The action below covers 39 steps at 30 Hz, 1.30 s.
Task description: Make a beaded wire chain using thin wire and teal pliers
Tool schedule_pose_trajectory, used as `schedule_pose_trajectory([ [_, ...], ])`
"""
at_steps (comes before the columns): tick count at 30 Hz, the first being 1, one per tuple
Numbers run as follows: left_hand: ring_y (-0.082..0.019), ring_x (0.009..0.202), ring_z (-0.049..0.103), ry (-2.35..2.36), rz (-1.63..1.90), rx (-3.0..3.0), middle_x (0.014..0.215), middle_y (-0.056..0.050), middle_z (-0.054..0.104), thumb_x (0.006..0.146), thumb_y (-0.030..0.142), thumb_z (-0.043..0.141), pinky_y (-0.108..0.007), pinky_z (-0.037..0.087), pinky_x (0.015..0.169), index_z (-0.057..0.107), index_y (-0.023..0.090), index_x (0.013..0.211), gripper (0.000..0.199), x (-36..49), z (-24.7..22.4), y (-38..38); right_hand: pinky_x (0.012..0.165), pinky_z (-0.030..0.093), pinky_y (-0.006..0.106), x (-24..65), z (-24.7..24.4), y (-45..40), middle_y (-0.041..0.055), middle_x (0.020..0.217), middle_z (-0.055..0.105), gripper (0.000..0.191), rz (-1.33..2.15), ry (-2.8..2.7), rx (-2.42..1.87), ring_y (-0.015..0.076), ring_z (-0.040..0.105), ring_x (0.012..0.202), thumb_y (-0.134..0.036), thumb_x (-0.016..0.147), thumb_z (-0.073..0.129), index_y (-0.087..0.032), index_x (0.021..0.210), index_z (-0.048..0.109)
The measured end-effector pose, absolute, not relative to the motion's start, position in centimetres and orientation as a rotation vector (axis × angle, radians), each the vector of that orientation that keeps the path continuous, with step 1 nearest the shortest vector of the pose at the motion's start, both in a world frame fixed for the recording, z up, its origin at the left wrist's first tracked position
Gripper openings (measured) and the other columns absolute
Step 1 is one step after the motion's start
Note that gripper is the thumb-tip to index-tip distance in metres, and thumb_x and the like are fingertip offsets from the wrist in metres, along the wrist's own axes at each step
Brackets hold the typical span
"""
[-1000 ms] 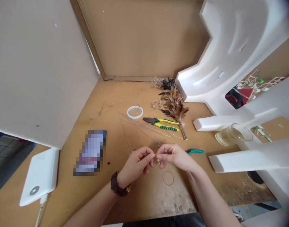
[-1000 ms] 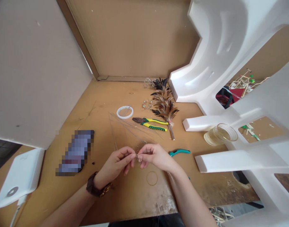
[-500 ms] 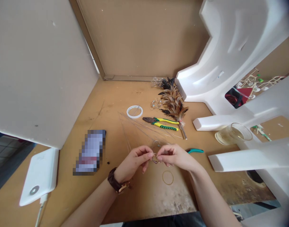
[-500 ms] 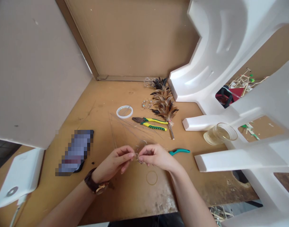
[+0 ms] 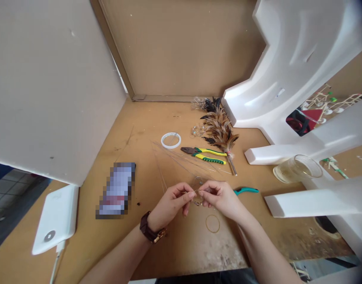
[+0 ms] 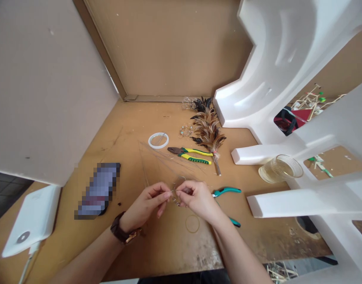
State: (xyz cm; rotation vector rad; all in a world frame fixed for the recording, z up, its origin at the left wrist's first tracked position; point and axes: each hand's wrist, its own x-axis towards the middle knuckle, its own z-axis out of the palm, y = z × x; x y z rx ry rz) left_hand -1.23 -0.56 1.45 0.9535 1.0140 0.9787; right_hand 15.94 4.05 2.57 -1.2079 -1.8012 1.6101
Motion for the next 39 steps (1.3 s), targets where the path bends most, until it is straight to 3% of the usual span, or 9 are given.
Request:
schedule_pose_trajectory([
  [12,-0.002,0.037,0.039,1.064,1.052,0.857,0.056,0.007,0.048,0.075,0.037,0.06,-0.016,0.031,0.038,0.052,0.015,0.073,0.024,-1.1,1.2,-0.5,0.047,0.036,0.019,16.3,2.9,4.4,-0.0028,0.053,0.054,0.02,1.634,-1.892,-1.122,0.0073,0.048,0.048,-0.036,0.078,0.058,-0.016,0.077,0.06],
  [16,-0.002,0.038,0.039,1.056,1.026,0.849,0.058,0.006,0.05,0.075,0.037,0.061,-0.016,0.03,0.038,0.054,0.014,0.073,0.024,-1.2,1.1,-0.4,0.046,0.036,0.019,16.4,2.9,4.5,-0.0031,0.057,0.054,0.023,1.785,-1.817,-1.061,0.007,0.047,0.049,-0.039,0.076,0.06,-0.016,0.077,0.059],
  [26,-0.001,0.039,0.038,0.976,0.902,0.766,0.07,0.001,0.058,0.071,0.038,0.064,-0.016,0.017,0.037,0.057,0.014,0.08,0.026,-2.0,1.4,0.0,0.044,0.036,0.018,16.7,3.3,4.9,-0.0023,0.058,0.056,0.026,1.925,-1.725,-1.035,0.006,0.046,0.047,-0.04,0.074,0.061,-0.014,0.075,0.061],
  [33,-0.002,0.042,0.034,0.96,0.89,0.832,0.064,0.001,0.057,0.07,0.035,0.065,-0.019,0.017,0.04,0.063,0.013,0.072,0.023,-1.9,1.5,-0.2,0.046,0.036,0.018,16.5,2.7,4.9,-0.0002,0.063,0.061,0.029,1.989,-1.697,-1.004,0.0058,0.048,0.049,-0.043,0.071,0.064,-0.014,0.074,0.06],
  [39,0.0,0.042,0.029,0.88,0.95,0.85,0.089,-0.004,0.062,0.073,0.032,0.061,-0.02,0.017,0.042,0.064,0.012,0.072,0.02,-2.1,2.0,-0.4,0.046,0.037,0.018,16.4,3.5,4.4,-0.0008,0.062,0.06,0.03,1.972,-1.705,-1.017,0.0057,0.049,0.048,-0.043,0.069,0.066,-0.013,0.072,0.06],
])
